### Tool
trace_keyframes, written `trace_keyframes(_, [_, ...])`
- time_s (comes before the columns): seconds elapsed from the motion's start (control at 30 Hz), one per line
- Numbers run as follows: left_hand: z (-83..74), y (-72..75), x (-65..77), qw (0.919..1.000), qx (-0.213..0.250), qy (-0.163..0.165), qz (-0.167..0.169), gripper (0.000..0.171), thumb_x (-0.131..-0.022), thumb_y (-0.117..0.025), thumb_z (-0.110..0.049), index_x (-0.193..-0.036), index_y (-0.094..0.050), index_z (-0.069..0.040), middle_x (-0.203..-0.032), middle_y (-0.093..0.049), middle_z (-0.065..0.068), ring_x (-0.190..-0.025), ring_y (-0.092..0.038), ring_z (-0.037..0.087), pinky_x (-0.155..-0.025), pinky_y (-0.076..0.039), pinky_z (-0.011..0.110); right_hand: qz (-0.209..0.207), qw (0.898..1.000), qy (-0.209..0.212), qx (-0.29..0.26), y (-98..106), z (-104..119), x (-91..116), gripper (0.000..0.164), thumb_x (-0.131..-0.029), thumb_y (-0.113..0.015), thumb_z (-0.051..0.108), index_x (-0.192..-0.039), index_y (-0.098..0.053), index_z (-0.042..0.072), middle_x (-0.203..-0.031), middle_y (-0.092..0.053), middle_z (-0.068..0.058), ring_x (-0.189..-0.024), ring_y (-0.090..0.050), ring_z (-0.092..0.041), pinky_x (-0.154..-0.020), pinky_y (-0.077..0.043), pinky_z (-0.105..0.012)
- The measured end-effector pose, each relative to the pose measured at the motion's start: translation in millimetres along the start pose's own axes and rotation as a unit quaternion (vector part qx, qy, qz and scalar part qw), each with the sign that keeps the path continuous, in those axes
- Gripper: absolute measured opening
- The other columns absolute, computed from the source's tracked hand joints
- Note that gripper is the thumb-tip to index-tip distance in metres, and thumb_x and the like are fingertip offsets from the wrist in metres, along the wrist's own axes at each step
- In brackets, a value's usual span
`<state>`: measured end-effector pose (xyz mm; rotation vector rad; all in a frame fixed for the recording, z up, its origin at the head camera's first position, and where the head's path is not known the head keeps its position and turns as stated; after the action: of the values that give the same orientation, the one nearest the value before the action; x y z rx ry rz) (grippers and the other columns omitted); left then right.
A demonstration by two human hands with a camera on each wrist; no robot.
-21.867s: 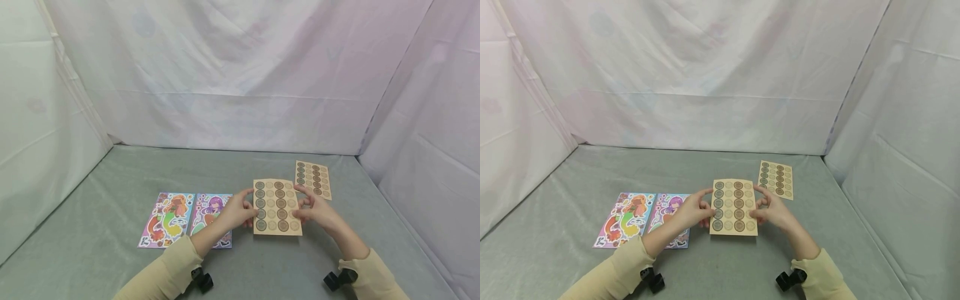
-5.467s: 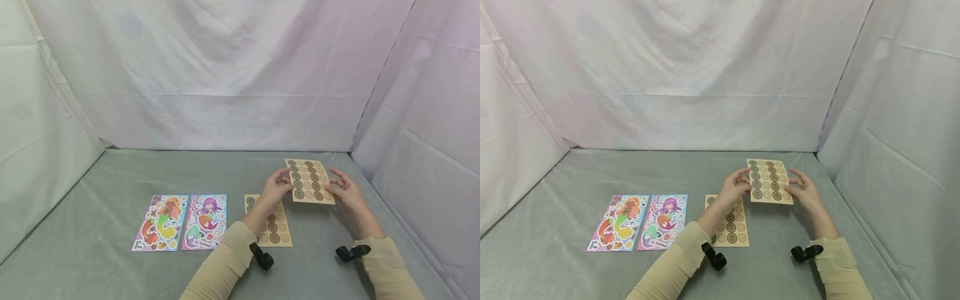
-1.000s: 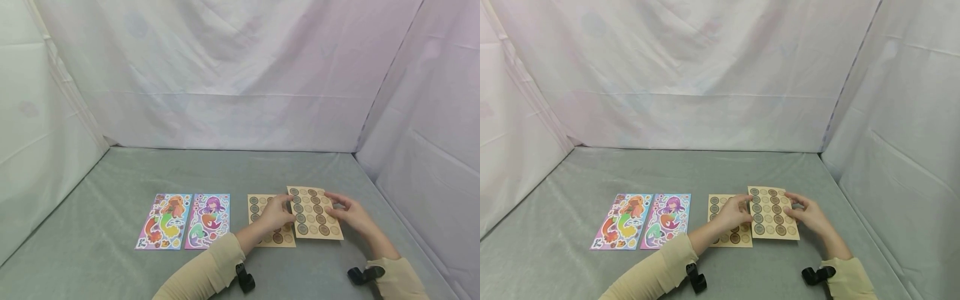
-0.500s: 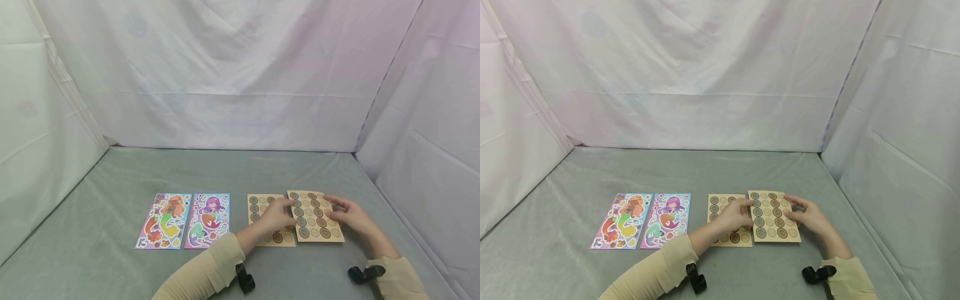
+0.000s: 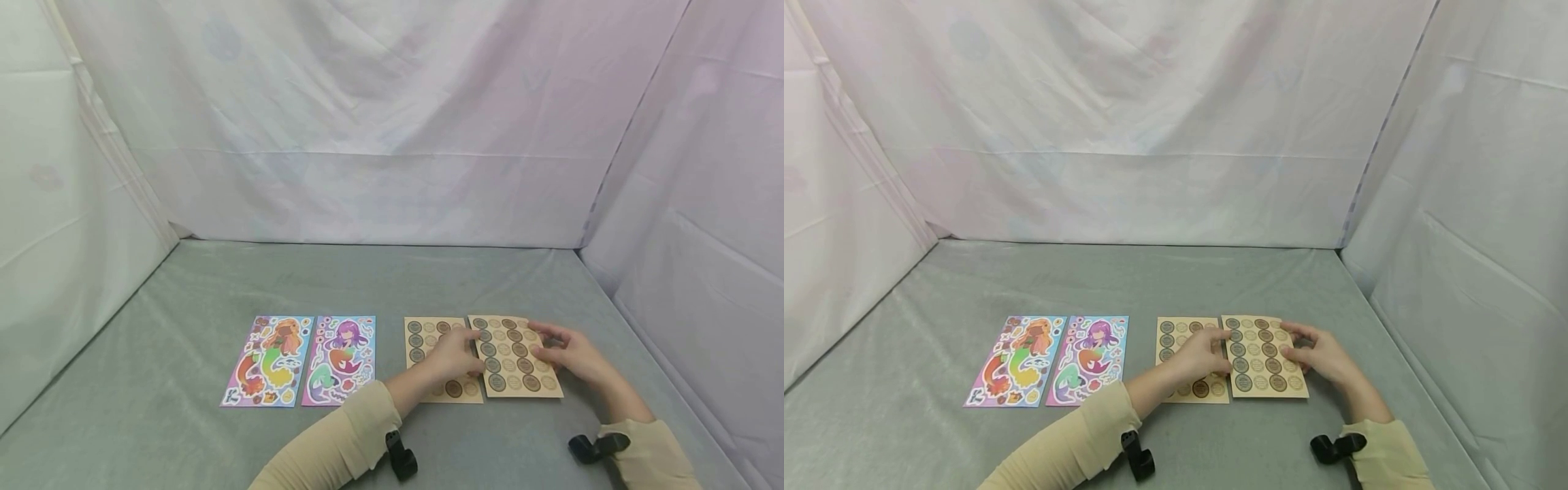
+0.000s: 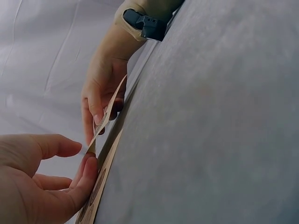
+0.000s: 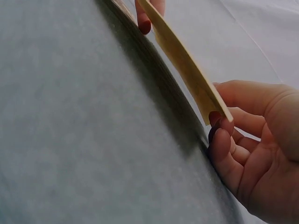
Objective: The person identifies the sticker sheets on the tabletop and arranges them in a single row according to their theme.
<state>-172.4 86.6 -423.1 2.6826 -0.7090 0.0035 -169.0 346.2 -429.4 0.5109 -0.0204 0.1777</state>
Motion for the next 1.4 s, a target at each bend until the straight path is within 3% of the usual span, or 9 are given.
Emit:
trace_keyframes(0.23, [0.7,-2.3,-1.8,0.9995,-0.029,-0.012,-0.006,0.065,-0.073,-0.074,0.0,-0.134,-0.053,-0.001,-0.114,-0.051,0.007,-0.043,-0.044,0.006,-0.039,-0.038,0.018,0.013,1.0,-0.002,-0.005,-1,0,-1,0.061,-0.084,-0.072,0.01,-0.135,-0.045,-0.01,-0.104,-0.052,-0.02,-0.063,-0.06,-0.015,-0.053,-0.053,-0.033])
trace_keyframes(0.37, [0.9,-3.8,-2.6,0.9987,-0.048,-0.013,-0.008,0.065,-0.072,-0.075,-0.001,-0.134,-0.053,0.0,-0.108,-0.051,0.007,-0.051,-0.044,0.007,-0.04,-0.041,0.02,0.018,1.0,0.001,0.001,-1,2,0,0.061,-0.084,-0.073,0.01,-0.135,-0.045,-0.011,-0.103,-0.053,-0.019,-0.063,-0.058,-0.014,-0.052,-0.053,-0.032])
trace_keyframes(0.6, [0.0,-6.9,-4.2,0.9953,-0.094,-0.016,-0.013,0.064,-0.072,-0.077,-0.005,-0.132,-0.054,0.003,-0.102,-0.05,0.006,-0.078,-0.046,0.011,-0.057,-0.047,0.02,0.021,0.999,-0.001,0.026,-1,3,0,0.061,-0.084,-0.073,0.013,-0.134,-0.047,-0.01,-0.1,-0.054,-0.015,-0.062,-0.054,-0.012,-0.051,-0.05,-0.029])
trace_keyframes(0.93, [-5.0,-9.9,-4.6,0.9897,-0.141,-0.013,-0.018,0.063,-0.074,-0.079,-0.011,-0.13,-0.054,0.005,-0.115,-0.051,0.014,-0.091,-0.05,0.014,-0.072,-0.05,0.021,0.031,0.999,-0.001,0.04,-3,4,-1,0.063,-0.084,-0.074,0.013,-0.135,-0.045,-0.01,-0.097,-0.054,-0.014,-0.06,-0.053,-0.012,-0.049,-0.048,-0.029])
trace_keyframes(1.2, [-8.2,-13.6,-6.6,0.9872,-0.156,0.013,-0.032,0.066,-0.073,-0.08,-0.014,-0.132,-0.054,0.002,-0.119,-0.05,0.016,-0.085,-0.053,0.014,-0.067,-0.052,0.023,0.027,0.998,-0.014,0.05,-5,6,-1,0.062,-0.084,-0.073,0.012,-0.136,-0.045,-0.009,-0.098,-0.053,-0.013,-0.06,-0.052,-0.013,-0.048,-0.047,-0.029])
trace_keyframes(1.4, [-13.2,-14.4,-7.3,0.987,-0.154,0.026,-0.037,0.067,-0.072,-0.081,-0.014,-0.131,-0.055,0.002,-0.113,-0.053,0.014,-0.08,-0.053,0.013,-0.063,-0.051,0.023,0.017,0.997,-0.015,0.068,-6,7,-2,0.062,-0.082,-0.074,0.011,-0.135,-0.047,-0.008,-0.096,-0.053,-0.012,-0.058,-0.05,-0.013,-0.047,-0.046,-0.028])
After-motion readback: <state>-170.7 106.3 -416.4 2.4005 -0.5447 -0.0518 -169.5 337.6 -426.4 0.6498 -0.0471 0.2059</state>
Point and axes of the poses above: each hand's wrist, its own x-axis away from the middle knuckle, its own y-axis out of the back of the hand, z = x × y, the point moved 1 cm from there along -x, towards the middle knuckle
